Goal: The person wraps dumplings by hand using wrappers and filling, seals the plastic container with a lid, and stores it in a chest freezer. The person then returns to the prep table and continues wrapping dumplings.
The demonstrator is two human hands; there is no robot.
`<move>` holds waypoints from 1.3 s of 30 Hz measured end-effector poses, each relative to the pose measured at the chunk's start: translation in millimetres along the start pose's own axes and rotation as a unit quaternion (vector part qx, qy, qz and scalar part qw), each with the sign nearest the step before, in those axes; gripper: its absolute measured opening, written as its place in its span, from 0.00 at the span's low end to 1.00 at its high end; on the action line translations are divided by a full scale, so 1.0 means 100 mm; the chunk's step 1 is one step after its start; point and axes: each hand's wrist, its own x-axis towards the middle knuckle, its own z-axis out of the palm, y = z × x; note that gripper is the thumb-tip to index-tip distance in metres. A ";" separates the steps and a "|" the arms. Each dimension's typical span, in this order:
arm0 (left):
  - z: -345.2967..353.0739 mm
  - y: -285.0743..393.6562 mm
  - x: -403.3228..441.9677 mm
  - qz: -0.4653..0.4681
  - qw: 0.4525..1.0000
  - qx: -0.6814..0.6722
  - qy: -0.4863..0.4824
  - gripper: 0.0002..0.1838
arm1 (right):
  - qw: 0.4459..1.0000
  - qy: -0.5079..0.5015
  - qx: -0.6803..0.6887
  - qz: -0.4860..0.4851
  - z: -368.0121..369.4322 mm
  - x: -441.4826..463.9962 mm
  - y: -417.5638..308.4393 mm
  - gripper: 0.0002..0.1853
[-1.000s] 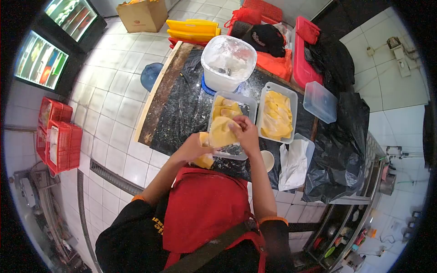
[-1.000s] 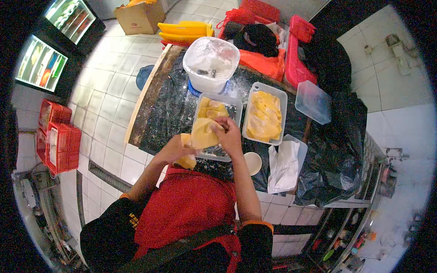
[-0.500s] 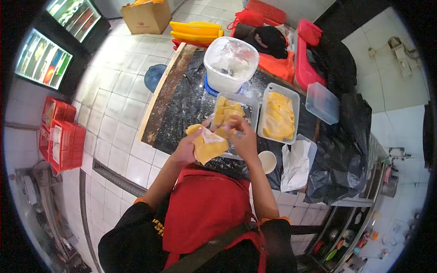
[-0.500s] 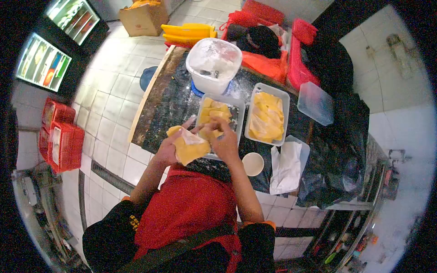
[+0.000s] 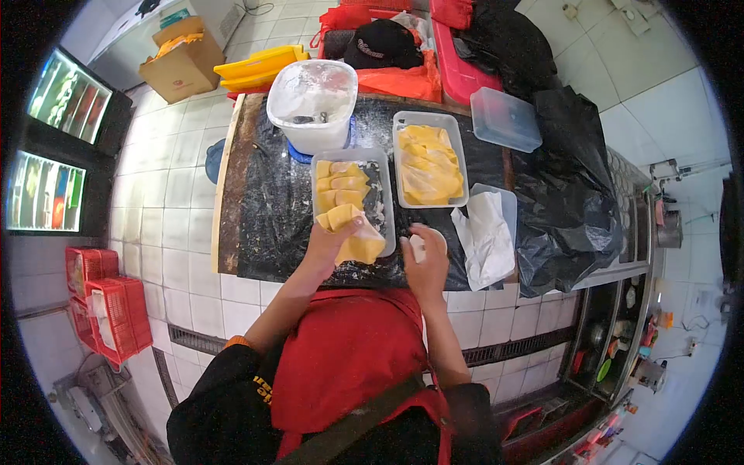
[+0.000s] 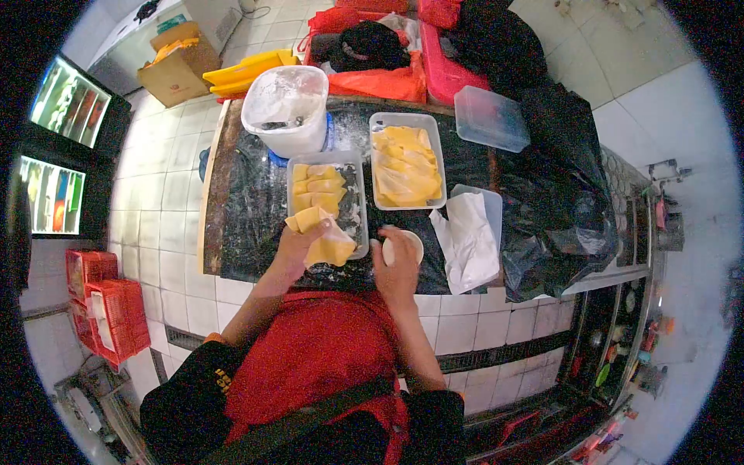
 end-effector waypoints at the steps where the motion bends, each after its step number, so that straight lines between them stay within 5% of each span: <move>1: 0.00 0.02 -0.01 -0.011 1.000 0.013 0.021 0.20 | 0.977 0.082 -0.182 -0.075 -0.04 -0.05 0.24 0.15; 2: 0.00 0.04 -0.02 -0.023 0.999 0.026 0.042 0.19 | 0.909 0.160 -0.355 -0.146 -0.06 -0.09 0.42 0.16; 6: 0.02 0.04 -0.04 -0.044 0.997 0.000 0.056 0.19 | 0.901 0.096 -0.422 -0.033 -0.05 -0.20 0.61 0.17; 9: 0.00 0.02 -0.06 -0.014 1.000 0.020 0.000 0.19 | 0.925 0.079 -0.365 -0.064 -0.04 -0.16 0.42 0.18; 11: 0.03 0.05 -0.10 -0.008 0.999 0.038 -0.011 0.18 | 0.982 0.009 -0.126 -0.138 -0.03 -0.03 -0.01 0.18; 16: 0.02 0.12 -0.17 -0.007 0.999 0.037 -0.018 0.18 | 0.945 -0.074 -0.128 -0.292 0.25 0.18 -0.26 0.18; 18: 0.00 0.14 -0.20 0.006 1.000 0.004 -0.009 0.19 | 0.946 -0.057 -0.193 -0.253 0.39 0.29 -0.10 0.19; 20: -0.05 0.17 -0.22 0.006 0.999 0.021 0.034 0.18 | 0.963 -0.076 -0.099 -0.240 0.45 0.31 -0.10 0.19; 22: -0.09 0.24 -0.27 0.001 0.998 0.034 0.045 0.17 | 0.991 -0.134 -0.005 -0.020 0.43 0.23 -0.14 0.18; 23: -0.10 0.27 -0.28 -0.006 0.998 0.051 0.045 0.16 | 0.990 -0.141 -0.006 -0.023 0.40 0.20 -0.18 0.18; 25: -0.19 0.26 -0.27 -0.008 0.995 0.089 0.040 0.15 | 0.961 -0.089 -0.143 -0.218 0.36 0.18 -0.23 0.15; 29: -0.17 0.42 -0.35 -0.043 0.984 0.171 -0.031 0.13 | 0.955 -0.037 -0.106 -0.274 0.49 0.17 -0.12 0.14; 31: -0.25 0.33 -0.31 -0.047 0.985 0.161 -0.046 0.13 | 0.987 -0.095 0.056 -0.114 0.59 0.22 -0.02 0.15; 32: -0.29 0.29 -0.30 -0.053 0.985 0.152 -0.063 0.13 | 0.987 -0.098 0.056 -0.114 0.58 0.22 -0.03 0.15; 34: -0.31 0.27 -0.30 -0.075 0.990 0.114 -0.034 0.14 | 0.960 -0.223 0.159 0.062 0.55 0.26 -0.11 0.14; 39: -0.31 0.54 -0.51 -0.050 0.988 0.139 -0.047 0.13 | 0.959 -0.213 0.177 0.053 0.76 0.51 -0.02 0.15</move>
